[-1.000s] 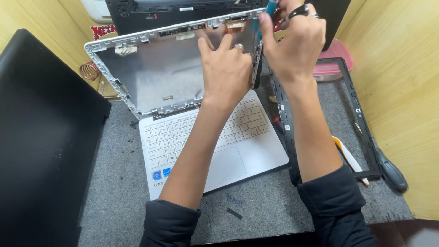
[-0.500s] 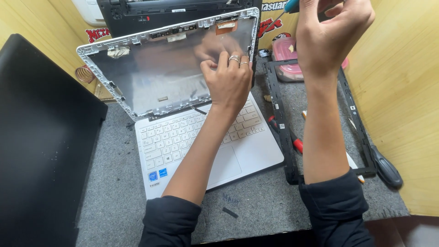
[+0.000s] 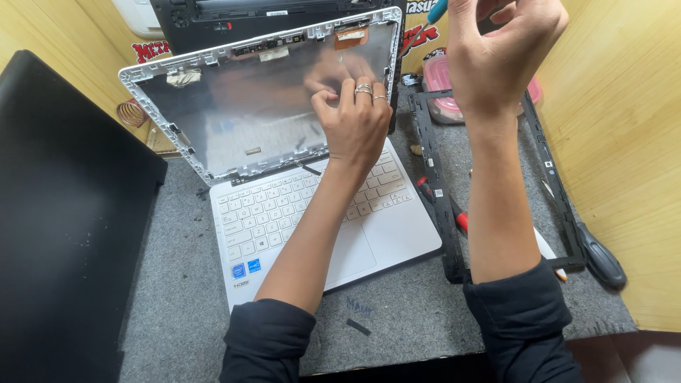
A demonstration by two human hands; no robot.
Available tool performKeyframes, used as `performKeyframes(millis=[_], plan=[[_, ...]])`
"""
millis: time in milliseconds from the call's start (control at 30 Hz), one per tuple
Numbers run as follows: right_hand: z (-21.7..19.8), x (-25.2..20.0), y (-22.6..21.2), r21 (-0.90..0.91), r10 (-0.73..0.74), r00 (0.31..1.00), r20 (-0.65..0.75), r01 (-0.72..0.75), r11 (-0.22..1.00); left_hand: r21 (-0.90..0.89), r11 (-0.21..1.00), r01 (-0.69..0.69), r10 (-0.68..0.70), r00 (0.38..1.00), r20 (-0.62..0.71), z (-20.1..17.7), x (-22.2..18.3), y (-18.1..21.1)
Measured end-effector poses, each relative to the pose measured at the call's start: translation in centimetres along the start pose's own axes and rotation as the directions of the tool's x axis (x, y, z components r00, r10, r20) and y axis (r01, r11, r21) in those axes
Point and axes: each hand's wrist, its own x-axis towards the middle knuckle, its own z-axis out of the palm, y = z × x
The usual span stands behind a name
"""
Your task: The person is disassembling a laptop, removing the screen bezel, unscrewing the internal components, and opening the bottom case to access the internal hardware.
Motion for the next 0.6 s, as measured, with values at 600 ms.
performKeyframes(millis=[600], plan=[[-0.1,-0.8,2.0,0.093,0.195,0.980,0.028,-0.196,0.976,-0.597,0.801,-0.055,0.025,0.998,-0.058,-5.4,7.6,-6.5]])
